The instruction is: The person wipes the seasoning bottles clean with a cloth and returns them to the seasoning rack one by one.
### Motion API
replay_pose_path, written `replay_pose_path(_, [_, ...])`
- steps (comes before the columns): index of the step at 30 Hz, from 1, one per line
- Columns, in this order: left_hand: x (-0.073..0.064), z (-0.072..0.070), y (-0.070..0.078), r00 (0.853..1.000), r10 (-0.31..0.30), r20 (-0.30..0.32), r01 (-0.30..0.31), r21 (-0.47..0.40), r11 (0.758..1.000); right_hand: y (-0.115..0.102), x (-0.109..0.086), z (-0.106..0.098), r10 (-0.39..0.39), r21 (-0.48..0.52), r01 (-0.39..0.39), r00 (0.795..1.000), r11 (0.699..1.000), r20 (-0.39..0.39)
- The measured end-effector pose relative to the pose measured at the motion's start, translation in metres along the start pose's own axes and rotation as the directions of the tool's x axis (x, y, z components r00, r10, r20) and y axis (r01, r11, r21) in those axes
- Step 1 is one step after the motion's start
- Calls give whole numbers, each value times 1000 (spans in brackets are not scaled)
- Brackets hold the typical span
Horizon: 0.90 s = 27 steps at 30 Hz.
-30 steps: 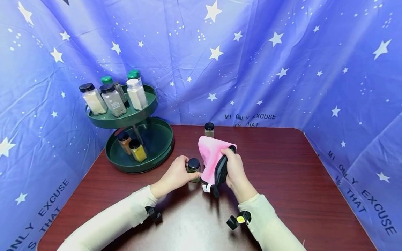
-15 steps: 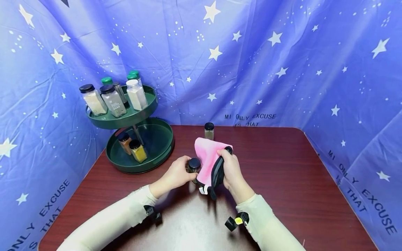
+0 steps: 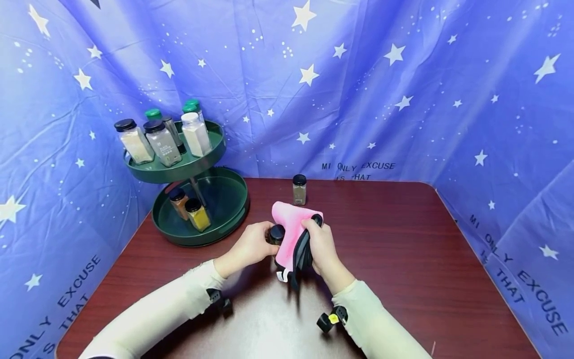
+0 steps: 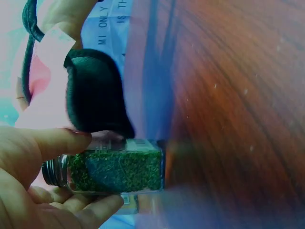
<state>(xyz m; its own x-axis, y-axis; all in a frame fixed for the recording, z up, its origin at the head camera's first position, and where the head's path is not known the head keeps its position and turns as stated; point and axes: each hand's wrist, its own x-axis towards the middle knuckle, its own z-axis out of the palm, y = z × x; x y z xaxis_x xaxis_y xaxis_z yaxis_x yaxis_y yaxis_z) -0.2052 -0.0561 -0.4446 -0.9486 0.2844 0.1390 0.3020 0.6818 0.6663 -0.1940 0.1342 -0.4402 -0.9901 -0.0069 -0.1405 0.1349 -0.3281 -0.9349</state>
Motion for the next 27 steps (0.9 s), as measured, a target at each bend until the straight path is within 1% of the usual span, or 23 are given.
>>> replay_pose_path(5, [2, 1, -1, 1000, -13, 20, 13, -1, 1000, 18, 6, -3, 76, -114, -79, 997, 990, -35])
replay_pose_path(7, [2, 1, -2, 1000, -24, 19, 24, -12, 1000, 21, 7, -3, 98, -135, -101, 995, 986, -34])
replay_pose_path(8, [2, 2, -3, 999, -31, 16, 32, -15, 999, 21, 7, -3, 102, -131, -106, 994, 986, -34])
replay_pose_path(11, [2, 2, -4, 999, -41, 9, 41, -24, 999, 13, 5, -1, 89, -43, -90, 996, 995, -29])
replay_pose_path(13, [2, 2, -4, 999, -37, 4, 37, -29, 999, 4, 2, 0, 58, 40, -57, 998, 998, -26])
replay_pose_path(15, [2, 1, -5, 1000, -25, 0, 25, -26, 999, -5, -1, 1, 20, 110, -19, 1000, 994, -14])
replay_pose_path(17, [2, 1, -6, 1000, -10, -4, 10, -27, 1000, -11, -3, 1, -13, 152, 14, 1000, 988, -3])
replay_pose_path(19, [3, 1, -6, 1000, 0, -5, 0, -27, 1000, -13, -3, 1, -27, 164, 25, 1000, 986, 8])
replay_pose_path(21, [3, 2, -6, 1000, 2, -6, -2, -26, 1000, -10, -1, 1, -11, 148, 10, 1000, 989, 8])
replay_pose_path(24, [4, 3, -7, 1000, -10, 0, 10, -25, 1000, 2, 3, -1, 60, 78, -59, 998, 995, -7])
replay_pose_path(27, [3, 4, -8, 1000, -27, 10, 28, -28, 999, 14, 6, -2, 126, 7, -126, 992, 992, -30])
